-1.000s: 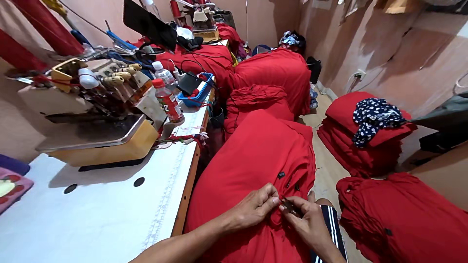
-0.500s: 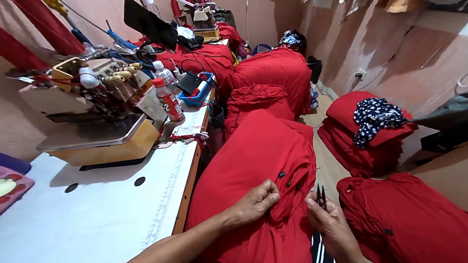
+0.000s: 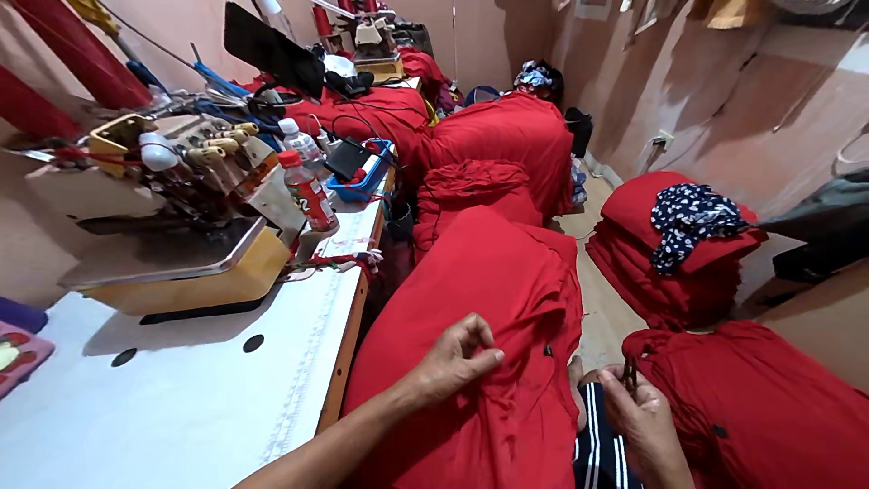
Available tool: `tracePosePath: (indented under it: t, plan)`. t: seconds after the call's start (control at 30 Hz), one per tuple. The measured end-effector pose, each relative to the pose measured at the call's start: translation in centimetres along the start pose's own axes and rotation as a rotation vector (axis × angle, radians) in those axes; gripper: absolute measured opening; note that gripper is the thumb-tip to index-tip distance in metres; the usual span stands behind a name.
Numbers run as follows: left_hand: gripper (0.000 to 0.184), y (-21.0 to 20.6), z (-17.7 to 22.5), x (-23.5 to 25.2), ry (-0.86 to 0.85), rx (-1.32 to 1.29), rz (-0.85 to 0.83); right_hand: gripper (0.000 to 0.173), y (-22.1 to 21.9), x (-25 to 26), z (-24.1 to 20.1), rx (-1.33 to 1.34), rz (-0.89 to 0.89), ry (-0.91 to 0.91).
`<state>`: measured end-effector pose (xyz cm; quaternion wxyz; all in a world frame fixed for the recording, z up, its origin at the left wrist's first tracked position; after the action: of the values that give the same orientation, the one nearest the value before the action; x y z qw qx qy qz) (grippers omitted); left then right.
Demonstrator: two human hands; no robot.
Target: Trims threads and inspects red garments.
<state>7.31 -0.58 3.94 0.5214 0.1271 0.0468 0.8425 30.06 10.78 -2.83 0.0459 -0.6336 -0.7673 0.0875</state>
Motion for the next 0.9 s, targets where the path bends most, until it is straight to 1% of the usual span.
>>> tracePosePath:
  t: [0.07,0.1,0.13,0.2,0.23,0.27,0.37,0.43,0.57,0.63,0.7,0.77,0.83,0.9]
  plan:
    - [0.011,3.0,-0.6,1.0,-0.041,0.254,0.095,0.009,0.2,0.2,0.4,-0.047,-0.01,0.022]
    - [0.015,4.5,-1.1,1.3,-0.031,0.388,0.094,0.009,0.2,0.2,0.6,-0.062,-0.014,0.029]
    - [0.018,5.6,-1.7,1.7,0.002,0.489,0.051,0.009,0.3,0.3,0.7,-0.076,-0.017,0.035]
    - [0.022,6.5,-2.9,2.1,0.109,0.6,-0.116,0.009,0.4,0.3,0.8,-0.11,-0.021,0.029]
    - [0.023,6.2,-3.2,2.1,0.125,0.638,-0.175,0.008,0.4,0.3,0.9,-0.122,-0.029,0.023]
    - [0.022,5.5,-3.2,2.0,0.1,0.668,-0.201,0.008,0.4,0.3,0.9,-0.131,-0.04,0.02]
    - [0.023,2.3,-2.4,0.8,0.001,0.775,-0.22,0.009,-0.2,-0.1,0.9,-0.129,-0.081,0.022]
    - [0.025,0.7,-1.6,-0.1,0.031,0.841,-0.244,0.007,-0.9,-0.6,0.7,-0.144,-0.13,0.022]
    - [0.035,-0.2,-1.0,-0.8,0.098,0.904,-0.285,0.005,-1.9,-1.5,0.4,-0.213,-0.233,0.043]
    - [0.035,-0.3,-1.0,-0.9,0.081,0.907,-0.284,0.01,-2.2,-2.0,0.4,-0.292,-0.322,0.085]
    - [0.032,-0.4,-1.0,-0.9,0.036,0.851,-0.289,0.017,-2.7,-3.1,-0.2,-0.42,-0.479,0.192]
    - [0.031,-0.5,-1.0,-0.9,-0.004,0.759,-0.295,0.02,-3.6,-5.1,-1.1,-0.522,-0.63,0.334]
    - [0.031,-0.6,-1.0,-0.9,-0.014,0.678,-0.283,0.03,-5.0,-7.7,-1.8,-0.555,-0.789,0.409]
    - [0.03,-0.6,-1.2,-0.8,-0.014,0.615,-0.265,0.04,-6.5,-9.9,-2.0,-0.628,-0.9,0.466]
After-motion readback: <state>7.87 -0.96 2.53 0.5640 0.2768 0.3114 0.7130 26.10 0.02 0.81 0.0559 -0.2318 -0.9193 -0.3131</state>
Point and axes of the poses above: each hand's wrist, its own x-axis towards the middle knuckle, its own y-axis out of the back of the hand, z = x × y, the point moved 5 cm from there along x, towards the middle knuckle, and after that the axes turned 11 degrees about z, right-handed, at the moved point
